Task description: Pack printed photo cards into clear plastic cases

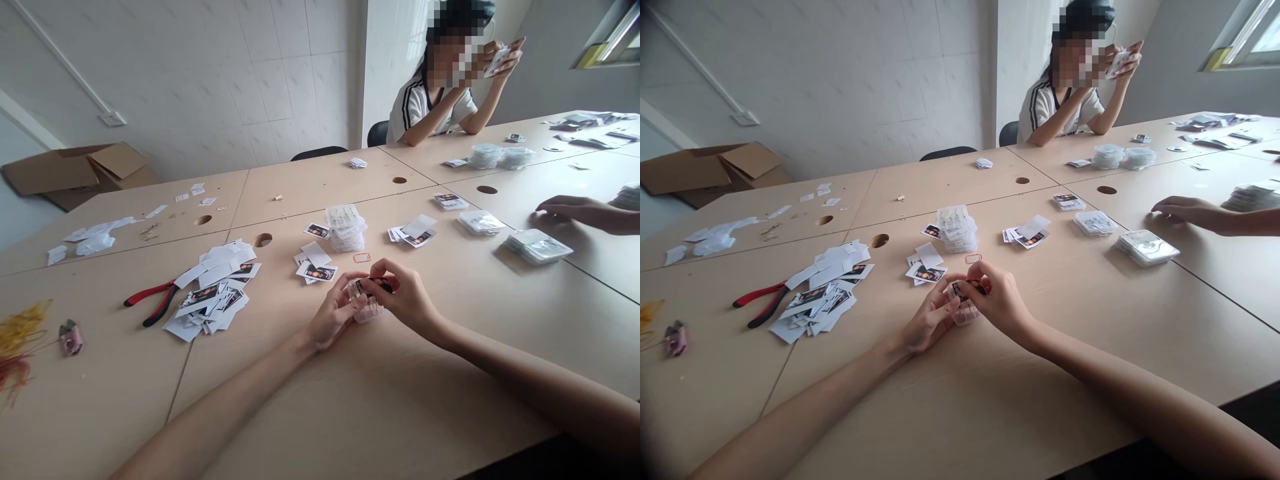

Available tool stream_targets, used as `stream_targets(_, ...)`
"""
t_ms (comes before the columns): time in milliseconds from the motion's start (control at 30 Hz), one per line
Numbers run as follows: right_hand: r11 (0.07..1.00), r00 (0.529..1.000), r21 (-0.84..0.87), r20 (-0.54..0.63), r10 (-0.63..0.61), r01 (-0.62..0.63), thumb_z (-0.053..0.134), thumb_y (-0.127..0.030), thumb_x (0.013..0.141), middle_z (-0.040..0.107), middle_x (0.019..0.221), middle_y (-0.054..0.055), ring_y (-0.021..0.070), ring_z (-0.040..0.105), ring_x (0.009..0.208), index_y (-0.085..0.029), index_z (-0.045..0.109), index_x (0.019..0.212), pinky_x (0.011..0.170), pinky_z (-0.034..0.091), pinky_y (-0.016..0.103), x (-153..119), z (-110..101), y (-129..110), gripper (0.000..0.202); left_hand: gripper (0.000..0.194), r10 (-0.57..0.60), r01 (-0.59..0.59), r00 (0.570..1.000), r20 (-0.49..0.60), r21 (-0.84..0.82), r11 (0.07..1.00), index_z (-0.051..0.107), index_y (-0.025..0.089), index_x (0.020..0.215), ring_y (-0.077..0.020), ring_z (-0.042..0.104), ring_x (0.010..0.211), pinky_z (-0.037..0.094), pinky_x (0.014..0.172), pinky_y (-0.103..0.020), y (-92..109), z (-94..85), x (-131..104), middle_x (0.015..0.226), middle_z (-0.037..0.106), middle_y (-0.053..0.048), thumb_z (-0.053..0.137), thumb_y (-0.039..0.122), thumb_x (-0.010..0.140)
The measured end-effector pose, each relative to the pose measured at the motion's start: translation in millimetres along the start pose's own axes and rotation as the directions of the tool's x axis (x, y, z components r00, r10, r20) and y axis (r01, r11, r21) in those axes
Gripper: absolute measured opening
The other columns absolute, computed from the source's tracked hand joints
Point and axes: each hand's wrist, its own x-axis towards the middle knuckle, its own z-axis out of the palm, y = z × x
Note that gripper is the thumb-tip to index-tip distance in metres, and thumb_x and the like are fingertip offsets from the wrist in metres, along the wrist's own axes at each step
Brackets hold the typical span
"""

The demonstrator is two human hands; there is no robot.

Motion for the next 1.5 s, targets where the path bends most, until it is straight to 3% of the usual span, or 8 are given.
stream_targets(267, 0.999, 0.999, 0.031, 0.023, 0.043, -0.043, 0.051, -0.023, 0.075, 0.049, 0.065, -0.003, 0.0064, 0.044, 0.052, -0.018, 0.045, 0.072, 0.046, 0.033, 0.019, -1.2, -0.5, -0.6, 0.009, 0.042, 0.029, -0.029, 1.000, -0.005, 0.077, 0.997, 0.045, 0.024, 0.109, -0.0162, 0.055, 0.090, 0.042, 0.079, -0.031, -2.1, -0.3, 0.4, 0.105, 0.056, -0.006, 0.062, 0.020, 0.071)
stream_targets(533, 0.997, 0.997, 0.008, 0.007, 0.071, -0.071, 0.053, -0.019, 0.070, 0.046, 0.059, -0.005, 0.0062, 0.041, 0.051, -0.018, 0.045, 0.067, 0.045, 0.032, 0.018, -1.7, 1.0, -3.3, 0.009, 0.045, 0.095, -0.099, 0.995, 0.034, 0.159, 0.982, 0.043, 0.024, 0.109, -0.0167, 0.052, 0.096, 0.042, 0.082, -0.032, -6.9, -0.8, 2.7, 0.104, 0.052, -0.005, 0.062, 0.014, 0.070)
stream_targets(933, 0.995, 0.995, -0.017, -0.025, 0.094, -0.095, 0.055, -0.018, 0.066, 0.043, 0.055, -0.006, 0.0062, 0.041, 0.049, -0.018, 0.041, 0.063, 0.046, 0.033, 0.019, -2.7, 1.5, -2.4, 0.014, 0.042, 0.048, -0.048, 0.999, 0.000, 0.115, 0.992, 0.046, 0.025, 0.110, -0.0120, 0.053, 0.081, 0.043, 0.076, -0.029, -5.5, 2.2, 1.9, 0.089, 0.055, -0.002, 0.061, 0.019, 0.071)
stream_targets(1200, 0.996, 0.996, -0.008, 0.005, 0.089, -0.089, 0.053, -0.019, 0.069, 0.045, 0.057, -0.004, 0.0064, 0.043, 0.050, -0.018, 0.043, 0.066, 0.045, 0.033, 0.019, -3.3, 0.5, -1.1, 0.011, 0.032, -0.005, 0.008, 0.999, -0.035, 0.089, 0.996, 0.049, 0.022, 0.106, -0.0130, 0.052, 0.083, 0.043, 0.075, -0.028, -1.6, 2.5, 0.7, 0.089, 0.055, -0.003, 0.056, 0.025, 0.076)
stream_targets(1500, 0.995, 0.996, 0.045, 0.012, 0.091, -0.091, 0.053, -0.020, 0.071, 0.046, 0.055, -0.004, 0.0064, 0.045, 0.048, -0.018, 0.042, 0.065, 0.042, 0.032, 0.018, -4.5, 2.2, -1.1, 0.013, 0.033, -0.026, 0.029, 0.999, -0.034, 0.102, 0.994, 0.047, 0.025, 0.109, -0.0130, 0.052, 0.083, 0.042, 0.076, -0.028, -1.4, -0.2, 0.8, 0.090, 0.055, -0.003, 0.055, 0.025, 0.076)
